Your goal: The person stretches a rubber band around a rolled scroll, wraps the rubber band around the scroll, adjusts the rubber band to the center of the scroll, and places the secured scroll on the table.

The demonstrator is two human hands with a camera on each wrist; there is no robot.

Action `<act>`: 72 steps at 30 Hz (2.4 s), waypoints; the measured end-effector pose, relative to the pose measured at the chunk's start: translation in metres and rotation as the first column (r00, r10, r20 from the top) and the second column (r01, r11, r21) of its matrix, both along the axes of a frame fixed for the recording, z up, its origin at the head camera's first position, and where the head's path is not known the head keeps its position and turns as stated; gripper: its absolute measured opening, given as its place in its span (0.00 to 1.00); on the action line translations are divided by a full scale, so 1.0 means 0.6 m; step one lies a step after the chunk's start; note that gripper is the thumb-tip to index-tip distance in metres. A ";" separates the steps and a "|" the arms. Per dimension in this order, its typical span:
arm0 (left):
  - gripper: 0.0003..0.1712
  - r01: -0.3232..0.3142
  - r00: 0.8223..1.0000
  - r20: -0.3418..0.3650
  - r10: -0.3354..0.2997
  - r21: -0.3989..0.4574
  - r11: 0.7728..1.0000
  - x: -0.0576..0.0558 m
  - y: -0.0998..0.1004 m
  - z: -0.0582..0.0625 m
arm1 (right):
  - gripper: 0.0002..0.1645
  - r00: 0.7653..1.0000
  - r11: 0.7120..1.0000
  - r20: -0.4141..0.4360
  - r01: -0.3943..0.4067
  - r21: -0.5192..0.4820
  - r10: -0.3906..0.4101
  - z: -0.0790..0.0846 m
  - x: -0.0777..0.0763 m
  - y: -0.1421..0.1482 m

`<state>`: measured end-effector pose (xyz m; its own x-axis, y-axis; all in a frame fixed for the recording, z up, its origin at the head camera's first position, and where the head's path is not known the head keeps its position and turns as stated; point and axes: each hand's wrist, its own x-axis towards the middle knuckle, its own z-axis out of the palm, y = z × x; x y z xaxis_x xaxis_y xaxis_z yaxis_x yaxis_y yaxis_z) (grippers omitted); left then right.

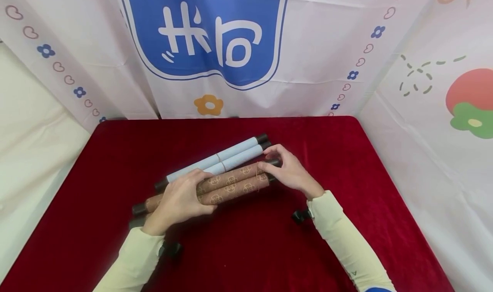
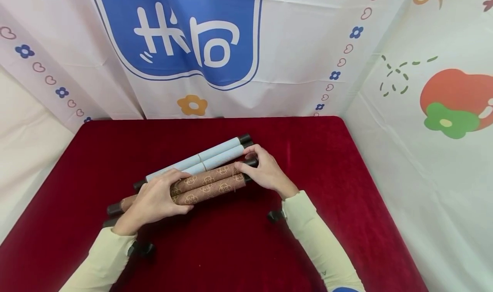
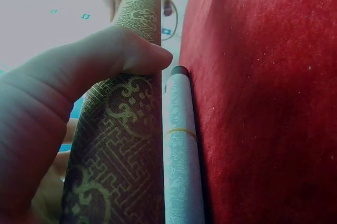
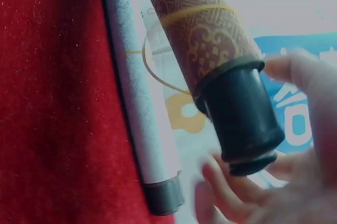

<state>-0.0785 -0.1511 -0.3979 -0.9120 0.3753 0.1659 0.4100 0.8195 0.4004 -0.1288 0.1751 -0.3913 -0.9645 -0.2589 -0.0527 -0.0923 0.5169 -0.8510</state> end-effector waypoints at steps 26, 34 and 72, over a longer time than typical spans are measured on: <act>0.43 -0.013 1.000 -0.005 0.013 -0.002 1.000 0.005 0.020 -0.019 | 0.06 0.921 0.965 -0.365 -0.039 0.259 0.136 0.007 0.038 -0.036; 0.44 0.013 1.000 0.022 -0.013 0.001 1.000 0.006 0.029 -0.020 | 0.04 0.925 0.966 -0.374 0.037 0.257 0.064 0.012 0.035 -0.033; 0.27 0.037 0.995 0.092 -0.028 -0.093 0.995 -0.063 0.202 -0.039 | 0.03 0.938 0.976 -0.333 -0.158 -0.149 0.100 0.048 0.080 -0.073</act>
